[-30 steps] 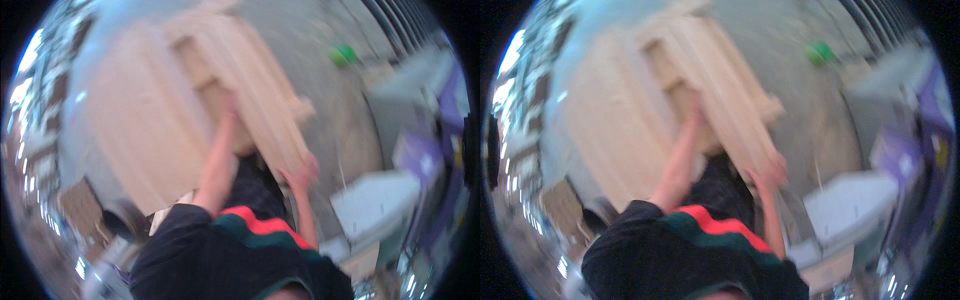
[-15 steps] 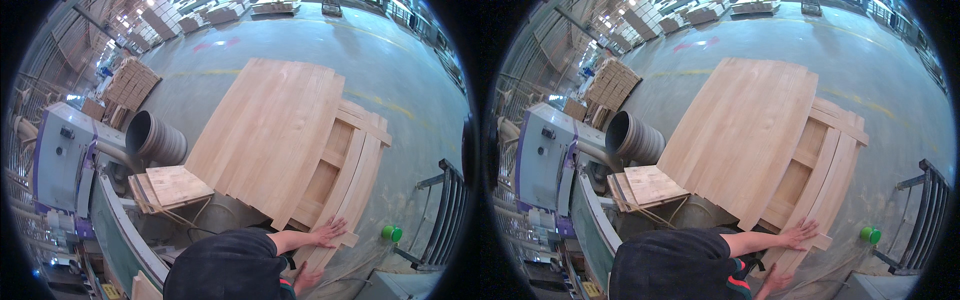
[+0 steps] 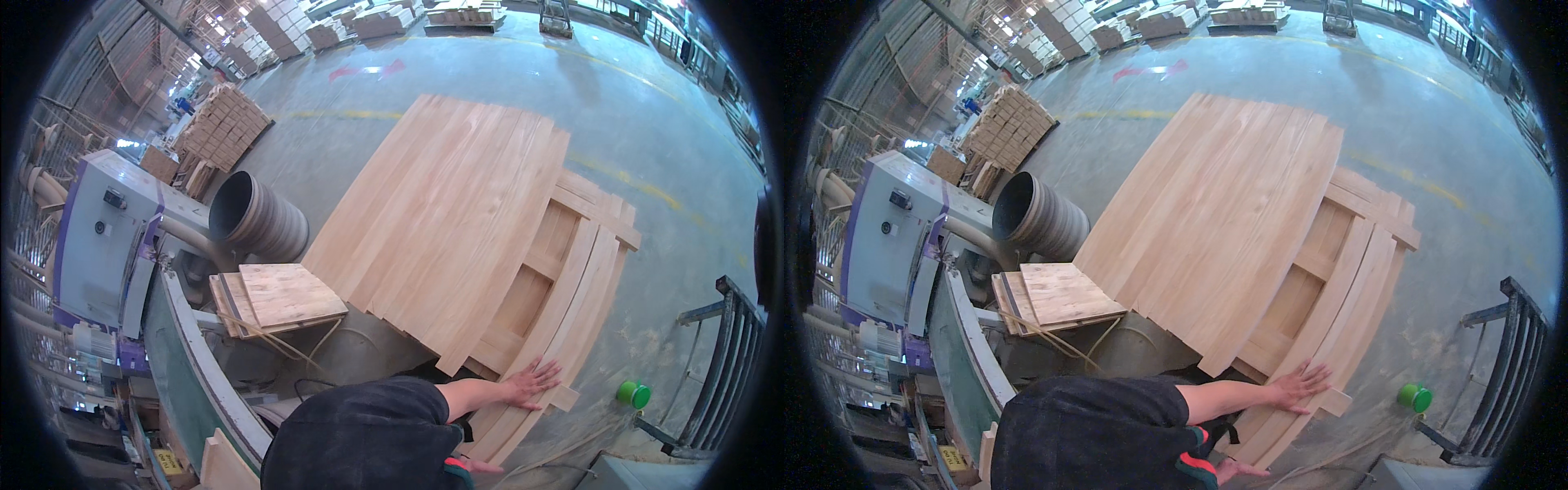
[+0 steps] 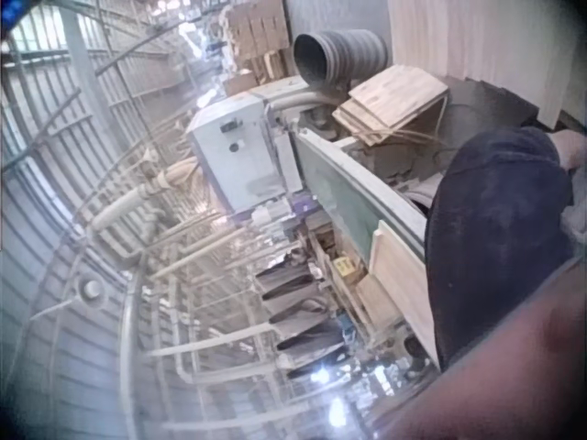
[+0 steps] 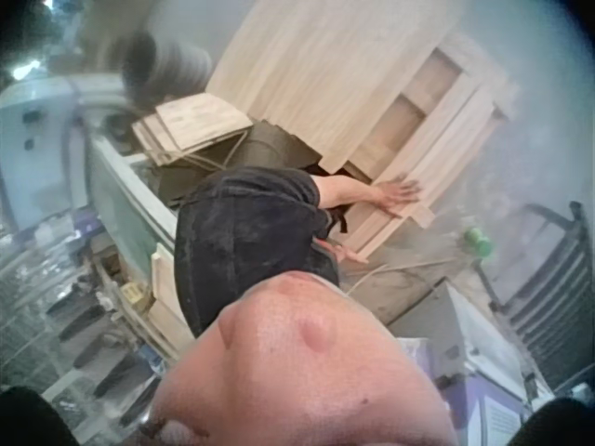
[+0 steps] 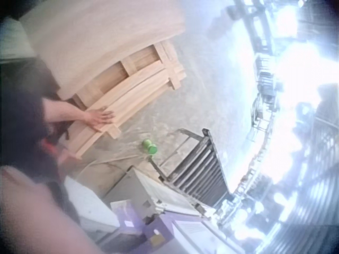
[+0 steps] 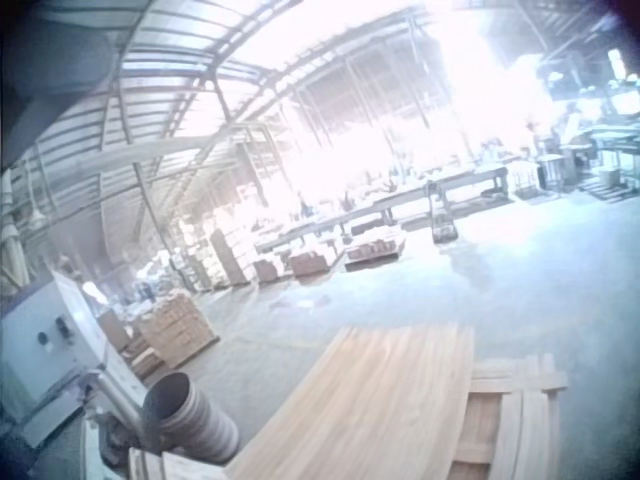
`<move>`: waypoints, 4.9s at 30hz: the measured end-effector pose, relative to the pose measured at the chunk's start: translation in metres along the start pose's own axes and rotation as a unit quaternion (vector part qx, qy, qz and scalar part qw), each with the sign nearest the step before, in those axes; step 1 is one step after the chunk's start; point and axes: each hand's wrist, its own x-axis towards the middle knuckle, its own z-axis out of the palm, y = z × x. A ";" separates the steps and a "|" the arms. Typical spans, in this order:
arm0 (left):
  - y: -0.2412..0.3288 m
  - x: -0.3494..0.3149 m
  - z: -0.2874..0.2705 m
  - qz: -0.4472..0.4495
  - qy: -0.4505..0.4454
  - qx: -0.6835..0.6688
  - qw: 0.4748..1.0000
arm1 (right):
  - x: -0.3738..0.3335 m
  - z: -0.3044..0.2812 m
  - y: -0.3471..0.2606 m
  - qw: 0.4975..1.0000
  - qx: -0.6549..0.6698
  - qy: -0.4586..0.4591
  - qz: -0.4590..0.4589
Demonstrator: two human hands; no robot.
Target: The person repeatedly picks up wooden panels and planks from a stack and feeds them one at a time onto a conveyor belt leading into a sanding machine. The person handles the pieces by hand, placing them flat on the belt and occasionally adjusting their position as they enter the machine.
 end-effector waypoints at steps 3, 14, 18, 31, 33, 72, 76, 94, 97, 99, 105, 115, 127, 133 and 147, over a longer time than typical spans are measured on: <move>-0.001 0.000 -0.004 -0.003 -0.032 -0.005 0.999 | -0.004 0.008 -0.003 0.999 0.027 0.002 0.019; 0.006 0.007 -0.012 -0.012 -0.074 0.036 0.997 | -0.011 0.026 -0.001 0.987 0.135 0.046 0.075; 0.014 0.013 -0.022 -0.020 -0.109 0.070 0.991 | -0.012 0.030 0.001 0.979 0.167 0.070 0.095; 0.007 0.004 -0.019 0.009 -0.042 0.040 0.998 | -0.020 0.023 0.004 0.972 0.197 0.086 0.089; 0.008 0.003 -0.021 0.008 -0.043 0.040 0.998 | -0.021 0.022 0.005 0.973 0.197 0.087 0.086; 0.041 -0.010 0.006 -0.168 0.089 -0.231 0.954 | 0.023 -0.013 -0.008 0.938 0.321 0.066 0.108; 0.075 -0.023 0.005 -0.223 0.062 -0.355 0.906 | 0.010 -0.053 0.004 0.931 0.344 -0.032 0.120; 0.035 0.115 -0.034 0.562 -0.352 0.116 0.740 | -0.054 -0.098 0.022 0.926 0.265 0.186 0.193; 0.046 0.121 -0.056 0.558 -0.355 0.111 0.741 | -0.071 -0.107 0.001 0.912 0.289 0.224 0.184; 0.053 0.123 -0.073 0.561 -0.367 0.115 0.733 | -0.076 -0.110 0.004 0.912 0.259 0.253 0.193; 0.054 0.115 -0.101 0.598 -0.292 0.078 0.743 | -0.132 -0.133 -0.031 0.906 0.256 0.326 0.090; 0.195 0.057 -0.200 0.707 -0.211 -0.051 0.673 | -0.313 -0.219 -0.027 0.788 0.353 0.504 -0.024; 0.407 -0.158 -0.227 0.908 -0.206 -0.141 0.338 | -0.568 -0.165 0.123 0.499 0.507 0.690 0.134; 0.492 -0.335 -0.193 0.950 -0.233 -0.102 0.179 | -0.632 -0.148 0.219 0.424 0.531 0.717 0.156; 0.603 -0.595 -0.075 0.945 -0.309 0.072 0.082 | -0.691 -0.219 0.387 0.556 0.000 0.694 0.456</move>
